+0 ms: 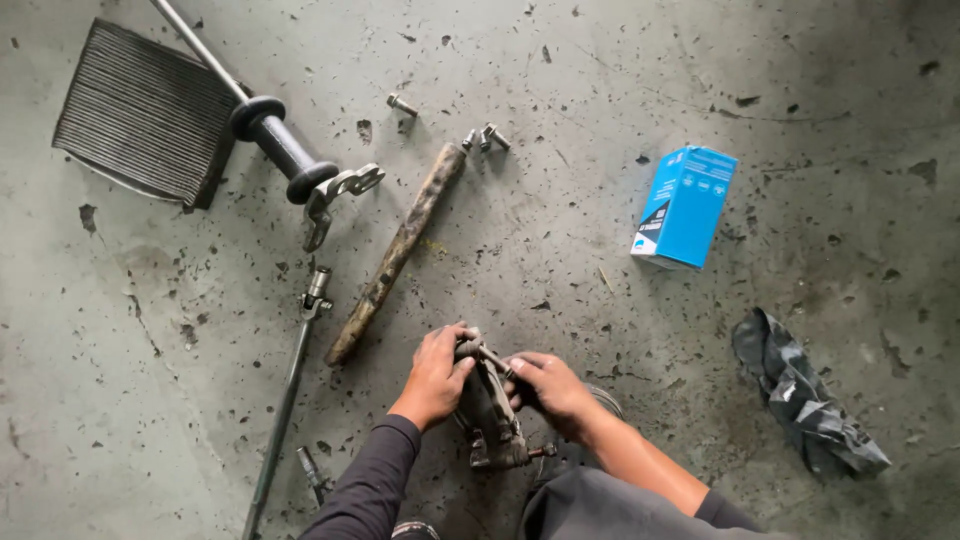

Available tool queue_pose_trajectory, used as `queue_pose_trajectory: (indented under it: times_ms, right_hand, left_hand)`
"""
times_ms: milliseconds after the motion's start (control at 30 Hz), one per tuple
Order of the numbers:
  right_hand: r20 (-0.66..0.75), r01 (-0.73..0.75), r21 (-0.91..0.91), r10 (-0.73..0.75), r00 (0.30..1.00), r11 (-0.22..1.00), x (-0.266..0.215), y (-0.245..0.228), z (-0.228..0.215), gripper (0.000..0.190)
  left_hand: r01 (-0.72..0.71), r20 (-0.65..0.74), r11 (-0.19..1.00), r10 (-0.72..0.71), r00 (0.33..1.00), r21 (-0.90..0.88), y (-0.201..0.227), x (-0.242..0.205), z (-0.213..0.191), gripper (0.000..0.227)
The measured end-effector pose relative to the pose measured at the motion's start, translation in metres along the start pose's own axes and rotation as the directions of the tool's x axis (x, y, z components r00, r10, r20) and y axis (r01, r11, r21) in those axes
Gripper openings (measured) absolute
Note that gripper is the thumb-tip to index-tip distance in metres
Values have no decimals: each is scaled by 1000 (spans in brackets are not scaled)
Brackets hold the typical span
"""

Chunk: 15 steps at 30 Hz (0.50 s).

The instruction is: The recorder is cleaning and applying grease to automotive brake caliper slide pins.

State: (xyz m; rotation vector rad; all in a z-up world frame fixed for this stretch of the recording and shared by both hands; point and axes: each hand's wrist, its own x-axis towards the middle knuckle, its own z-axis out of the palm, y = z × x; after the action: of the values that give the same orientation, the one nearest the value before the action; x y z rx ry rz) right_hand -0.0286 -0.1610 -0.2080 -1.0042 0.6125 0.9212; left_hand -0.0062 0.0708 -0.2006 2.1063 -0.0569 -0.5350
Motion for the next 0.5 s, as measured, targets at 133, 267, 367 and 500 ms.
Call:
queue_pose_trajectory:
  times_ms: [133,267,367,500]
  right_hand:
    - [-43,66,-87,-70,997,994,-6,-13,-17,28]
    - [99,296,-59,-289,952,954,-13,-39,-18,25]
    - [179,339,-2,-333,926,941,8,-33,-27,38]
    - [-4,245,-407,-270,963,880,11,-53,21,36]
  left_hand:
    - [-17,-12,998,16,1000,-55,-5,-1,0,43]
    - [-4,-58,999,1,998,-55,-13,0,8,41]
    - [48,-75,999,-49,996,-19,1,0,6,39]
    - [43,-156,997,-32,987,63,3,0,18,41]
